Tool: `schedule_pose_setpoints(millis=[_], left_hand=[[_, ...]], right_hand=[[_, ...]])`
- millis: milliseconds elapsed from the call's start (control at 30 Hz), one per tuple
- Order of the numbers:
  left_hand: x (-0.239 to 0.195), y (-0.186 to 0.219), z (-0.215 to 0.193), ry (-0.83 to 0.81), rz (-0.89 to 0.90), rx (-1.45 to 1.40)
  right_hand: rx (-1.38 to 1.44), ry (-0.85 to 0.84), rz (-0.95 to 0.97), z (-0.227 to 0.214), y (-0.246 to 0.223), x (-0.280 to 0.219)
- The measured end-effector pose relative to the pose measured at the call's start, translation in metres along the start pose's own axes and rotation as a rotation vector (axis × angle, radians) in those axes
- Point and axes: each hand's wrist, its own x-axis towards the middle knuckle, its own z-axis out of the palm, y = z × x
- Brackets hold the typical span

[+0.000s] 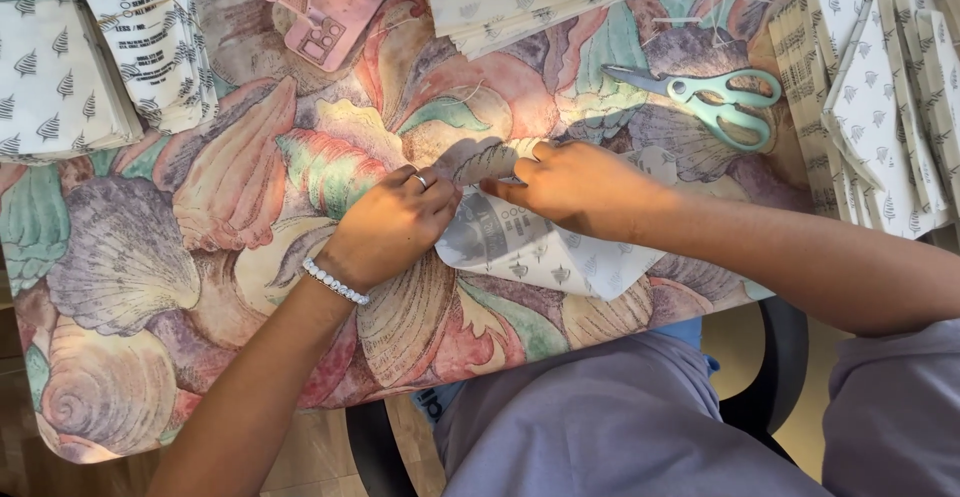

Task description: The person is manually folding patterned paper sheets into triangular shapes on a table.

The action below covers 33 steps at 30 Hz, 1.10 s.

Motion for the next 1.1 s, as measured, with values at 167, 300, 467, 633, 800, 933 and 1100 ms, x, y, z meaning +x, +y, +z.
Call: schedule_pose_setpoints(millis=[167,300,467,633,800,933,1100], left_hand=[[-0.012,-0.003,0.004,0.041,0.009,0.011],[-0.023,-0.02,-0.014,-0.051,-0.114,0.016],[-0.013,-0.014,-0.037,0.089,-0.215,-0.093],[0.001,0.01,-0.006,0.113,-0.156,-0.003],[0.007,0.044,0.01,0.052,-0.275,0.155],[0.007,0.077,0.027,0.002,-0.427,0.308],[0.009,0.083,0.026,-0.098,-0.494,0.39]], right_hand=[[0.1,-0.088,0.054,-0.011,-0.002,0.002],[-0.033,0.032,0.02,-0.005,0.001,0.001],[-0.135,0.087,0.03,0.003,-0.003,-0.001],[-0.13,0.148,0.005,0.01,0.0,-0.001],[-0.143,0.171,0.01,0.017,0.0,-0.001],[-0.1,0.147,0.008,0.015,0.002,-0.002],[0.174,0.098,0.076,0.014,0.026,-0.024]])
